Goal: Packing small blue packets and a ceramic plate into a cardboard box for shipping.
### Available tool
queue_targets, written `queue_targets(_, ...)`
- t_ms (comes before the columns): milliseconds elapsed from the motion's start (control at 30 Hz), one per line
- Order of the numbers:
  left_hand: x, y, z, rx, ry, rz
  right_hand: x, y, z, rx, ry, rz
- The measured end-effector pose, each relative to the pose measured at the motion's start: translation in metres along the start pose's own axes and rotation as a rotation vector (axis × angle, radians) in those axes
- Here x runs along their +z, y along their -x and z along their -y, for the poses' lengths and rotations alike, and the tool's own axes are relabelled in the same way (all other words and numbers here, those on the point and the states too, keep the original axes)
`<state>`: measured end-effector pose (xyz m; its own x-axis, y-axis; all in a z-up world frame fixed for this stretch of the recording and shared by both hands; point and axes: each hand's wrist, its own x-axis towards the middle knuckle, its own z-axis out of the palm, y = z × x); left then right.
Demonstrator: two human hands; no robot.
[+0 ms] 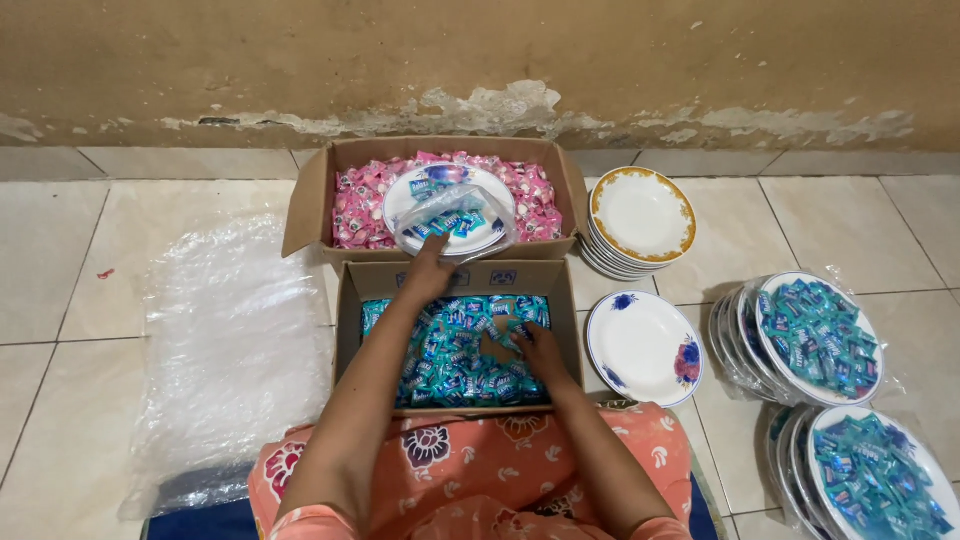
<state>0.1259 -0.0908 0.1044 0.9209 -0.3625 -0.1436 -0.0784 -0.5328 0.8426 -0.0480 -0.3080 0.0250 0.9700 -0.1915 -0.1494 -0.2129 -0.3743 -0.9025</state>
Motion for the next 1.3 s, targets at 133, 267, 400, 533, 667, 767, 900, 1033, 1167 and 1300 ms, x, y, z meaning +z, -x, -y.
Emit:
queue_targets(133, 0.016, 0.032, 0.018, 0.183, -0.047, -0.255, -0.001, 0.000, -0.002, -0.022, 0.002, 0.002)
queue_targets(267, 0.071, 0.058, 0.120, 0.319, -0.542, 0.039, -0.001, -0.002, -0.010, -0.042, 0.001, -0.009)
queue_targets(400, 0.127, 0.083, 0.248, -0.079, -0.894, 0.634, 0.001, -0.003, -0.015, 0.005, 0.061, -0.001)
queue_targets(533, 0.144, 0.088, 0.271, -0.095, -0.685, 0.594, -0.001, 0.009, -0.003, 0.030, 0.063, 0.014)
queue_targets(667, 0.125, 0.084, 0.246, -0.091, -0.593, 0.495, -0.002, 0.001, -0.015, 0.030, 0.052, 0.008)
queue_targets(767, 0.081, 0.102, 0.179, -0.031, -0.525, 0.471, 0.001, 0.000, -0.025, 0.038, 0.058, 0.014)
queue_targets(900, 0.049, 0.109, 0.131, -0.111, -0.320, 0.266, 0.004, -0.003, -0.030, 0.022, 0.025, -0.009)
queue_targets(1033, 0.036, 0.104, 0.111, -0.098, -0.117, 0.137, 0.004, 0.004, -0.016, 0.027, 0.035, -0.016)
queue_targets(1167, 0.020, 0.111, 0.082, -0.113, 0.147, 0.031, 0.005, 0.003, -0.017, 0.034, 0.032, -0.031)
queue_targets(1300, 0.009, 0.126, 0.052, -0.119, 0.206, -0.003, 0.003, 0.001, -0.019, 0.037, -0.003, -0.051)
